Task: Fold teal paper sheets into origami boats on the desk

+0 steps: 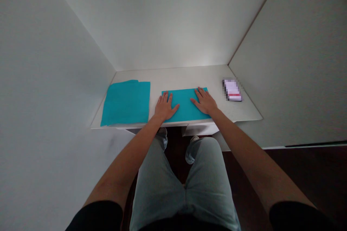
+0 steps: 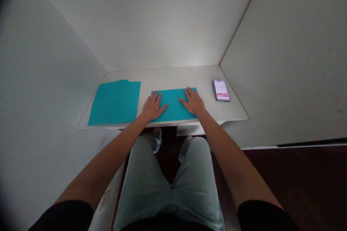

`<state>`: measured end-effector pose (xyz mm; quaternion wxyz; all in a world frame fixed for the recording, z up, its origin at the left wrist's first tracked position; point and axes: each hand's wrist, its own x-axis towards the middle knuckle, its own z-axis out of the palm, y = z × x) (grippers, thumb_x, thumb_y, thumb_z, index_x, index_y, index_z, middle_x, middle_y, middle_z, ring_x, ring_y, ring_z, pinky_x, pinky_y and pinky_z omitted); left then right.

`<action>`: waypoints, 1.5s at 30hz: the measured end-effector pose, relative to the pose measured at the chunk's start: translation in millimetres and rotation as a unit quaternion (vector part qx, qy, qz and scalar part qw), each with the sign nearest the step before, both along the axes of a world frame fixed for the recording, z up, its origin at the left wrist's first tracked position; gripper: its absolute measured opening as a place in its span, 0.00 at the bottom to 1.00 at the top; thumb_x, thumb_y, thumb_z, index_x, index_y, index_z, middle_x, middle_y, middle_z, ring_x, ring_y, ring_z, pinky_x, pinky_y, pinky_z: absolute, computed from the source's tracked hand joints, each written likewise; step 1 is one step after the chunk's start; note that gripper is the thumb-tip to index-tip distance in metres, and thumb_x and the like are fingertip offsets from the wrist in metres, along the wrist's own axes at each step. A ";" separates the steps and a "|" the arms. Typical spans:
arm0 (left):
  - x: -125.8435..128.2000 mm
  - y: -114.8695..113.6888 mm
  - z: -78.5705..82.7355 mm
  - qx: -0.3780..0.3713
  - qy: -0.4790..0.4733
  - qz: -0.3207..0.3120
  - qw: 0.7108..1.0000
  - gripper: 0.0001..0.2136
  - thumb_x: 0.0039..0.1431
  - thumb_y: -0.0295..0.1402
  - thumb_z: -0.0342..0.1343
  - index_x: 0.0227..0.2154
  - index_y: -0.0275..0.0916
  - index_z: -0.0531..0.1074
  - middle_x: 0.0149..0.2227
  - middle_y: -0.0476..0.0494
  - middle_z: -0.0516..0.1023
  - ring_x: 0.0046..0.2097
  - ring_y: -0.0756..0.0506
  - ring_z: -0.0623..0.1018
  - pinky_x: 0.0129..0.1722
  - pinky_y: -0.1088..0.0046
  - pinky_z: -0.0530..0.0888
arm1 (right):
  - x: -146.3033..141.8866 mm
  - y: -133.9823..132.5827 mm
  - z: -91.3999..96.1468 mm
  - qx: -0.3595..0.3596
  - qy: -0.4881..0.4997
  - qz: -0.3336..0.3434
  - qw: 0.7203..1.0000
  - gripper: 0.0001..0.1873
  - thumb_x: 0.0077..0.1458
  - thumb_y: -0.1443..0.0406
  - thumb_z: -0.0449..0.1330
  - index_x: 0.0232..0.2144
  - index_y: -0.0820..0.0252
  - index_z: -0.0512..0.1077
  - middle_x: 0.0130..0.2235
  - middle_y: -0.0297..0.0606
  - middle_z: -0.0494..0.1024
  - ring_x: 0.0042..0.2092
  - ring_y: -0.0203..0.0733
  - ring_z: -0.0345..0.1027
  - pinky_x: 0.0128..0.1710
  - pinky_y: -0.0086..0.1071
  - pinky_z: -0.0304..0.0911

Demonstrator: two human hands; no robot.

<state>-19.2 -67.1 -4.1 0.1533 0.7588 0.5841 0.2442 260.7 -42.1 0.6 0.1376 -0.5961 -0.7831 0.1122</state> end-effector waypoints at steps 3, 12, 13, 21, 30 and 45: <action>12.5 8.7 -1.5 0.008 -0.001 0.055 0.998 0.42 0.66 0.50 0.58 0.75 0.25 0.60 0.79 0.21 0.54 0.81 0.24 0.49 0.79 0.43 0.42 | 0.6 1.6 -2.6 0.009 0.004 -0.004 1.000 0.53 0.70 0.35 0.43 0.79 0.69 0.53 0.81 0.52 0.48 0.81 0.62 0.41 0.82 0.54 0.34; 79.1 12.2 -3.3 0.017 -0.063 -0.070 0.995 0.32 0.73 0.44 0.50 0.73 0.31 0.65 0.78 0.26 0.60 0.80 0.29 0.54 0.80 0.45 0.44 | -1.4 1.6 -7.4 0.008 -0.010 -0.042 0.999 0.50 0.70 0.36 0.49 0.79 0.61 0.56 0.82 0.50 0.45 0.81 0.68 0.37 0.80 0.60 0.36; 73.8 13.6 -4.0 0.019 -0.063 -0.060 0.996 0.33 0.72 0.46 0.52 0.73 0.30 0.65 0.78 0.26 0.59 0.80 0.28 0.54 0.80 0.46 0.43 | -1.0 1.8 -8.1 0.008 -0.011 -0.041 0.999 0.50 0.70 0.36 0.48 0.79 0.62 0.56 0.82 0.50 0.45 0.82 0.67 0.37 0.80 0.60 0.36; 26.7 23.4 -4.7 0.011 -0.060 -0.002 0.998 0.41 0.66 0.52 0.60 0.74 0.30 0.62 0.78 0.25 0.58 0.81 0.27 0.52 0.80 0.47 0.44 | 0.6 2.8 -7.8 0.004 -0.009 -0.031 0.999 0.53 0.68 0.33 0.48 0.79 0.63 0.54 0.82 0.51 0.43 0.82 0.67 0.35 0.80 0.59 0.33; 16.9 12.4 13.4 -0.020 0.101 0.058 0.993 0.42 0.73 0.52 0.50 0.76 0.21 0.55 0.80 0.21 0.51 0.81 0.30 0.50 0.81 0.52 0.45 | -1.7 -0.4 0.4 0.003 -0.047 -0.029 0.998 0.53 0.70 0.34 0.41 0.80 0.63 0.52 0.83 0.50 0.40 0.82 0.66 0.35 0.80 0.59 0.34; 28.2 -27.0 22.1 -0.013 0.204 -0.023 0.979 0.39 0.77 0.54 0.39 0.79 0.30 0.53 0.81 0.35 0.49 0.82 0.36 0.50 0.81 0.54 0.49 | 1.7 3.0 -3.0 0.004 -0.069 -0.025 0.997 0.52 0.71 0.35 0.38 0.80 0.64 0.51 0.82 0.50 0.41 0.82 0.64 0.35 0.81 0.58 0.36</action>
